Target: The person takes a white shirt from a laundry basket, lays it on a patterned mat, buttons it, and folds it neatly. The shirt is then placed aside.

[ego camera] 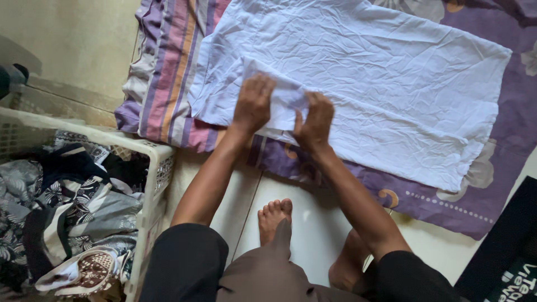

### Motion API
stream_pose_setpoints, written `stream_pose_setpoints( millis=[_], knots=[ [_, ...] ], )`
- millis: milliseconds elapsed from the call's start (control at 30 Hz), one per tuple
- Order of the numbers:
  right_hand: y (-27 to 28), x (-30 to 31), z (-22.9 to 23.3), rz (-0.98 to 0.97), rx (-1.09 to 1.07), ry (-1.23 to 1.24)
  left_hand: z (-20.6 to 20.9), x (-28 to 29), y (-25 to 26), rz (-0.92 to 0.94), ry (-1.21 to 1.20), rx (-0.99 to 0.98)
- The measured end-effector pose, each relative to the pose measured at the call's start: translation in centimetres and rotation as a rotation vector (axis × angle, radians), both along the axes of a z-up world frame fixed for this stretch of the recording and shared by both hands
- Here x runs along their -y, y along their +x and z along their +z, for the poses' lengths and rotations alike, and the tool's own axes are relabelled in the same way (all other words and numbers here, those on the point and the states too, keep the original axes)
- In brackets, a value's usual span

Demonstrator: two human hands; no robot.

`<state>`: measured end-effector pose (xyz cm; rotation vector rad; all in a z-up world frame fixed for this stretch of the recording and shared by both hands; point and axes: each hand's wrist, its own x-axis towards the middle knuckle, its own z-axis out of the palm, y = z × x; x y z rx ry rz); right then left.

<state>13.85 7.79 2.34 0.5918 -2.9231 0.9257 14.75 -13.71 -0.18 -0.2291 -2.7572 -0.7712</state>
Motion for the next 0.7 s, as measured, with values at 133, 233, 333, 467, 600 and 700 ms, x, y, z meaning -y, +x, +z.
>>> stream_pose_setpoints(
  millis=[133, 233, 333, 467, 600, 700],
  knots=[
    [-1.7, 1.8, -1.7, 0.304, -0.208, 0.368, -1.3, -0.8, -1.6, -0.057, -0.172, 0.146],
    [-3.2, 1.9, -2.2, 0.375, -0.022, 0.341, -1.8, 0.2, -2.7, -0.036, -0.055, 0.266],
    [-3.8, 1.2, -1.9, 0.301, 0.067, 0.387, -2.3, 1.3, -3.6, 0.018, -0.062, 0.326],
    [-3.4, 0.8, -1.5, 0.248, 0.115, 0.386, -2.8, 3.0, -4.5, 0.183, -0.112, 0.364],
    [-3.0, 1.6, -1.8, 0.206, 0.096, 0.430, -2.3, 4.0, -5.0, 0.289, -0.139, 0.397],
    [-2.7, 2.0, -2.2, 0.180, 0.045, 0.357, -1.3, 2.5, -4.6, 0.303, -0.170, 0.239]
  ],
)
